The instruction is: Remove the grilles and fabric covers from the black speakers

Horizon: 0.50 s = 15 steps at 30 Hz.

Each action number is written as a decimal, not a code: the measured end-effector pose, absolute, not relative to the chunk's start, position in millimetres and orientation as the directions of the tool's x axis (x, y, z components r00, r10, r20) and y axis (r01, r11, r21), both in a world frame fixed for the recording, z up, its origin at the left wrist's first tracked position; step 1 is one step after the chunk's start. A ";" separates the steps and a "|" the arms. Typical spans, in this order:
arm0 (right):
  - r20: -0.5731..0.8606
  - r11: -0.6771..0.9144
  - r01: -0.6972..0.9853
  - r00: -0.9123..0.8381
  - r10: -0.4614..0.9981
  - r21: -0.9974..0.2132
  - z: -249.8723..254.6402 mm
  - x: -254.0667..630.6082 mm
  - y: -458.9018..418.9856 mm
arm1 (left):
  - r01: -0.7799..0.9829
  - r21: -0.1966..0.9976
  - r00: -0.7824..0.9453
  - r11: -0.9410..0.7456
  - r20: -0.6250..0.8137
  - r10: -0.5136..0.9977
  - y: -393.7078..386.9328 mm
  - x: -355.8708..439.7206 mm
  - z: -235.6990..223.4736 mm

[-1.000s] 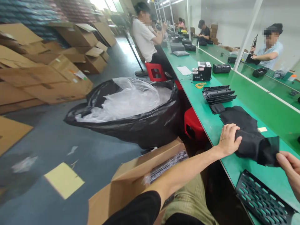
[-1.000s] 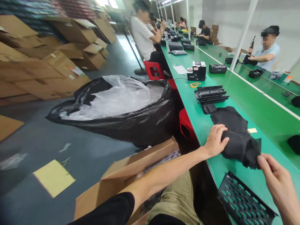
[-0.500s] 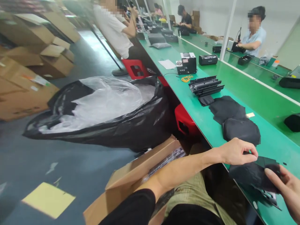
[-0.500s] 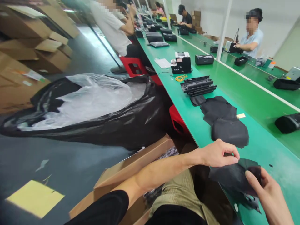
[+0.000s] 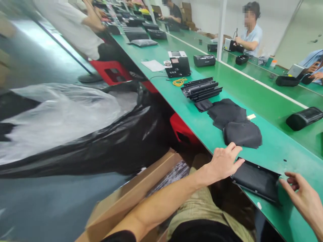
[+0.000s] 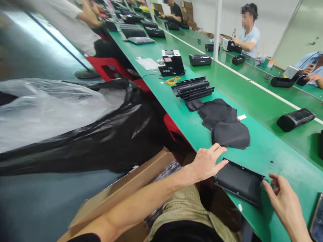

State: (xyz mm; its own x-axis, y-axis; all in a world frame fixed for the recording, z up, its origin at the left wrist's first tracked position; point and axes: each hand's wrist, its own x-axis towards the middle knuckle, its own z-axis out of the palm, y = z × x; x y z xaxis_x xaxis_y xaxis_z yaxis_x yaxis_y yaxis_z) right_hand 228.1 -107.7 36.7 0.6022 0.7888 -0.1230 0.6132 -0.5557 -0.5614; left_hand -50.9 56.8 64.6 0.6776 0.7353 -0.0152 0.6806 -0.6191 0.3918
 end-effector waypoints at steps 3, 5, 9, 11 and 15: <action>-0.141 -0.524 0.620 0.559 0.817 -0.583 28.2 236.1 -102.5 | 0.716 0.418 0.650 -0.559 -0.109 0.752 58.7 -54.0 56.7; -0.155 -0.526 0.618 0.551 0.820 -0.584 22.8 237.4 -98.2 | 0.704 0.446 0.661 -0.553 -0.126 0.740 59.2 -53.5 48.3; -0.194 -0.565 0.570 0.581 0.791 -0.597 21.0 239.2 -99.3 | 0.625 0.615 0.644 -0.481 -0.058 0.763 61.2 -53.5 36.4; -0.234 -0.574 0.532 0.573 0.786 -0.623 23.7 238.1 -105.7 | 0.504 0.779 0.628 -0.373 -0.034 0.778 62.3 -55.3 35.2; -0.347 -0.547 0.308 0.515 0.784 -0.778 25.5 223.3 -120.5 | 0.183 0.975 0.689 0.125 -0.218 0.692 61.8 -59.7 35.6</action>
